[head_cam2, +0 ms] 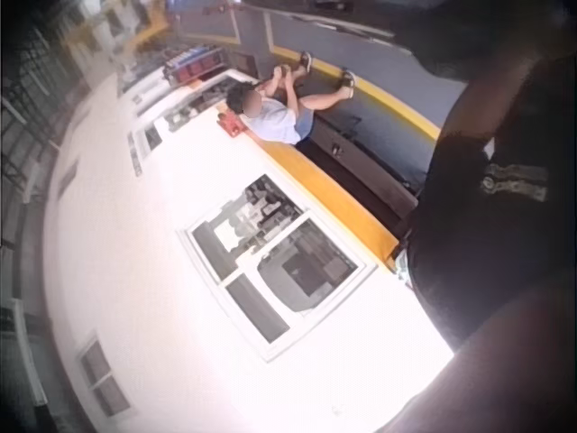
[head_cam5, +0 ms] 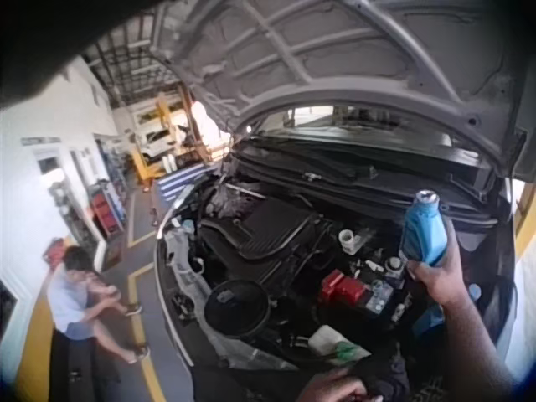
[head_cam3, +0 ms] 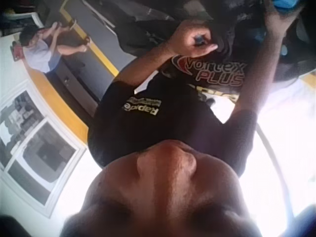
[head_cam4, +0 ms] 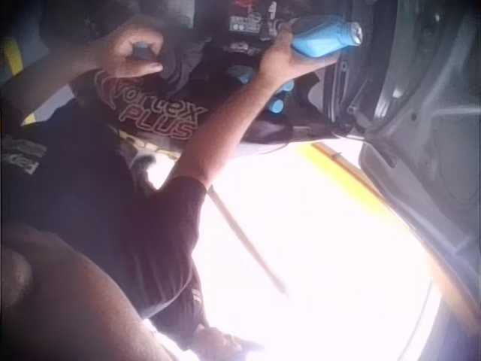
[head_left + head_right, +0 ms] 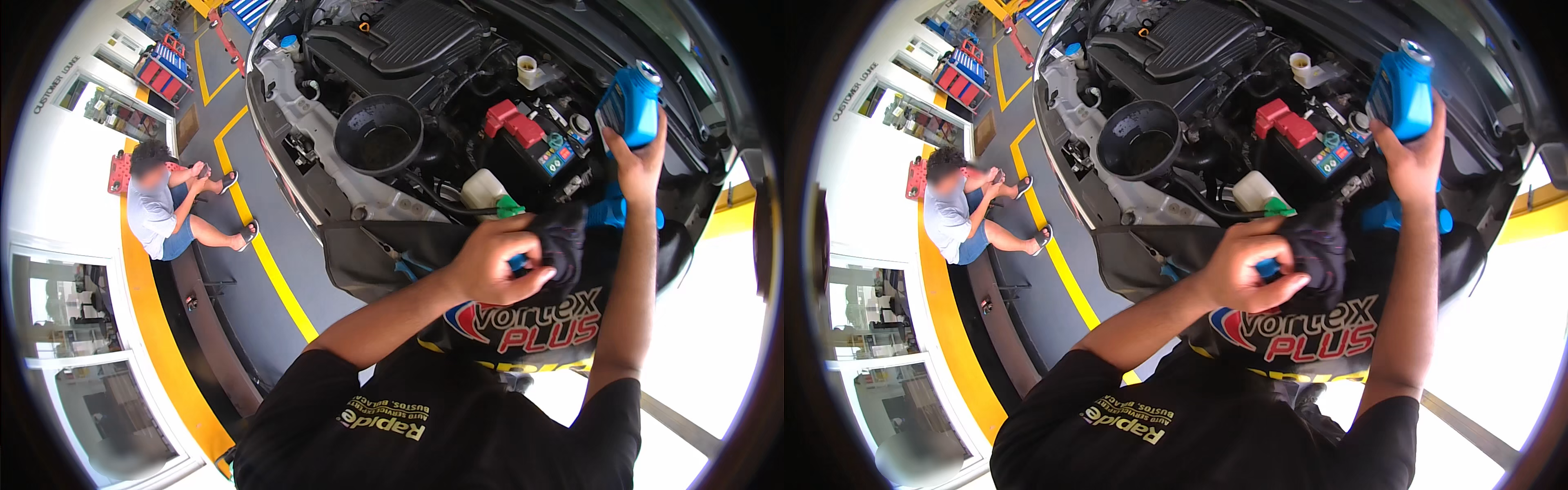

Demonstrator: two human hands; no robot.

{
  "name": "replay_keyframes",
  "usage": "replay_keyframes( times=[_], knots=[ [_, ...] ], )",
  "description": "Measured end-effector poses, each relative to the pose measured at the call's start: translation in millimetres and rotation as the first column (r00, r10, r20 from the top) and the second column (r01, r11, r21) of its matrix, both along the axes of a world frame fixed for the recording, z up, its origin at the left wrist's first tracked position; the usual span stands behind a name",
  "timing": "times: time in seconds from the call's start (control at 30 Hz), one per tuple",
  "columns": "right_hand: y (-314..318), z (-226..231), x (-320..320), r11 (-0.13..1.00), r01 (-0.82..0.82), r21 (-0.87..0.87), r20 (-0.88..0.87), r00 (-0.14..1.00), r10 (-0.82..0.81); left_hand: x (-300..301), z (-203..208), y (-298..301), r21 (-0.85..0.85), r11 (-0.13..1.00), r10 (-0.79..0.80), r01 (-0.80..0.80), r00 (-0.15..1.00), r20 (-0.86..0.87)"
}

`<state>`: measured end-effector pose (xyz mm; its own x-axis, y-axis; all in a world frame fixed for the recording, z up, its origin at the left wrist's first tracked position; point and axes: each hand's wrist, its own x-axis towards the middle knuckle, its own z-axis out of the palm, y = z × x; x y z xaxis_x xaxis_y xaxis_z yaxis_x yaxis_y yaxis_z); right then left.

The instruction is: The person opens a blue fluid bottle and pours its contents into a funnel placed in the car's engine bay. They handle the bottle and funnel repeatedly, adjusting position and wiping the bottle with a cloth during the process.

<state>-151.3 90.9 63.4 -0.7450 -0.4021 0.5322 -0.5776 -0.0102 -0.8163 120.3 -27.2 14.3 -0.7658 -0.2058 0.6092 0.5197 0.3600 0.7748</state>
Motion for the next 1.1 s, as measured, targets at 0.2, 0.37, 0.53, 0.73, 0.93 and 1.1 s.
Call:
replay_keyframes(
  times=[0.2,0.37,0.53,0.73,0.93,1.1],
  knots=[
    [7,-2,-9,1.000,-0.002,-0.023,0.009,1.000,0.002,-54,-2,14,0.121,0.977,-0.157,0.173,0.978,-0.135],
    [27,-13,-28,0.992,0.120,0.028,-0.093,0.989,-0.117,-62,-20,25,0.155,0.955,-0.216,0.254,0.950,-0.226],
    [33,-15,-31,0.995,0.089,0.045,-0.147,0.986,-0.082,-55,-23,30,0.053,0.964,-0.240,0.260,0.940,-0.243],
    [25,-14,-25,0.992,0.087,0.087,-0.223,0.973,-0.066,-50,-29,37,0.013,0.959,-0.273,0.284,0.934,-0.230],
    [26,-12,-26,0.995,0.067,0.075,-0.249,0.967,-0.047,-49,-30,34,-0.011,0.959,-0.279,0.282,0.941,-0.193],
    [21,-14,-17,0.996,0.079,0.050,-0.233,0.970,-0.065,-48,-31,33,-0.061,0.961,-0.276,0.270,0.942,-0.189]
  ],
)
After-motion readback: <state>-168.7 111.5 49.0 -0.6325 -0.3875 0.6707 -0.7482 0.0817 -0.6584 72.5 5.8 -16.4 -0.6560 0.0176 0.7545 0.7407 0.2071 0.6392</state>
